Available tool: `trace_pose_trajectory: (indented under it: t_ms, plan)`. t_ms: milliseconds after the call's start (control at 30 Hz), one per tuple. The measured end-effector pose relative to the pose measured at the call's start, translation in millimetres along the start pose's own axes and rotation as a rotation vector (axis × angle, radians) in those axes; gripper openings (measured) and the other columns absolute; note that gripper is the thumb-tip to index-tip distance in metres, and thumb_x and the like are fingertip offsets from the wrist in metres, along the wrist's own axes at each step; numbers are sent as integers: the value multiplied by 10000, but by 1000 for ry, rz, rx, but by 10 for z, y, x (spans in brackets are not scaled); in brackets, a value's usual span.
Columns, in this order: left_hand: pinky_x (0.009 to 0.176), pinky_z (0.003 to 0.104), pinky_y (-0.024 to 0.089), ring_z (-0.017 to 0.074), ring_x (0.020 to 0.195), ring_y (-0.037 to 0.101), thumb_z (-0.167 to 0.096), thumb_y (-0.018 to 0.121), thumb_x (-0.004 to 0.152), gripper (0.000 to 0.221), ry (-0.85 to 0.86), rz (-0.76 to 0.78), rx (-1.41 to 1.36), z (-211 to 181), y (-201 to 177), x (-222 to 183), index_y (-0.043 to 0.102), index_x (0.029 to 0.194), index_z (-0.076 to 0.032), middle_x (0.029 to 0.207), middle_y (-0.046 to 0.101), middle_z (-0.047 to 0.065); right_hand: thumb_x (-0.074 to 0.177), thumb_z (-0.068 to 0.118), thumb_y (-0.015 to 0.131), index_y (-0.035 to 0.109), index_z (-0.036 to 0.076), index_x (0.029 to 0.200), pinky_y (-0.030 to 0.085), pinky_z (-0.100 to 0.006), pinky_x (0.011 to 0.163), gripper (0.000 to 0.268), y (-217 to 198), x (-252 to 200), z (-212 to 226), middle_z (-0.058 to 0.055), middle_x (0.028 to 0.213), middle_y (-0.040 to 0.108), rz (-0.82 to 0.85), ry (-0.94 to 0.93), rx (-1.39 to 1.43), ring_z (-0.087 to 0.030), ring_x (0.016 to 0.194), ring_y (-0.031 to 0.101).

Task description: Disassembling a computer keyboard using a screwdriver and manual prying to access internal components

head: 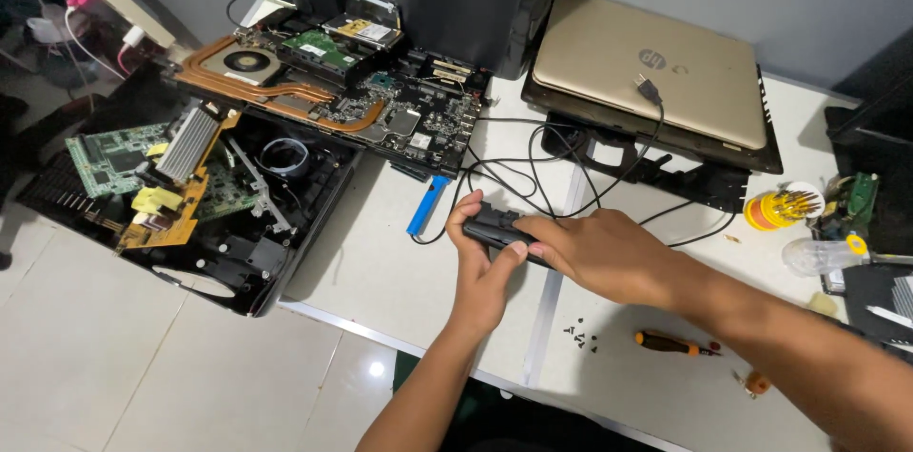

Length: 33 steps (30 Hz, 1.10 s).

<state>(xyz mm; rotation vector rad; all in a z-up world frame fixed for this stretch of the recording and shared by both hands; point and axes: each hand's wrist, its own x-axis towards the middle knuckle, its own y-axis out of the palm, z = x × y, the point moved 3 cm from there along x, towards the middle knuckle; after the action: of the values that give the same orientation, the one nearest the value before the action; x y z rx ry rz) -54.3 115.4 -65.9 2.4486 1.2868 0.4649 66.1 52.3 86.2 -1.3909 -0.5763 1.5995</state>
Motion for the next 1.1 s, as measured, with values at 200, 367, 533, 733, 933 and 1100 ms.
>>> trace_pose_trajectory:
  t_ms: [200,367,533,733,933,1100]
  plan:
    - [1181,437,287,292,1363,327,-64,691,860,631,8,-7,-10,-17,42,-22,253,1308,-138,1543,191,151,1076,350,248,380,275,1511,569,-514,815,461,7,80,-82,-150,908,731,6,-145,-74,-443,789,733]
    - [1189,443,281,297,1391,312,-63,680,850,618,19,-33,-16,-50,47,-82,261,1296,-145,1556,192,150,1074,354,269,392,280,1506,576,-519,784,455,78,91,-100,-155,933,740,-32,-187,-75,-435,753,736]
    - [1263,445,123,338,1552,97,-61,662,854,594,52,-42,-20,-85,75,-148,259,1285,-133,1564,194,178,1074,367,297,395,292,1522,594,-519,746,464,263,108,-156,-167,1039,748,-130,-258,-126,-421,764,751]
    - [1273,461,59,336,1570,18,-45,664,867,585,87,-12,19,-49,-2,-158,254,1274,-131,1570,192,185,1081,348,339,443,217,1493,599,-526,714,445,369,59,-116,-187,1143,731,-257,-306,-195,-420,818,764]
    - [1279,462,64,337,1574,21,-53,670,885,604,100,52,55,-46,-61,-143,239,1302,-129,1574,194,186,1073,360,346,496,227,1454,613,-504,660,431,361,57,-105,-152,1034,758,-342,-311,-169,-399,738,763]
    - [1280,423,96,284,1559,53,-51,647,893,813,75,51,-10,-193,32,-217,128,1513,-143,1634,108,157,1072,371,371,507,222,1437,608,-501,629,417,549,129,-133,-148,1046,759,-447,-340,-285,-384,723,765]
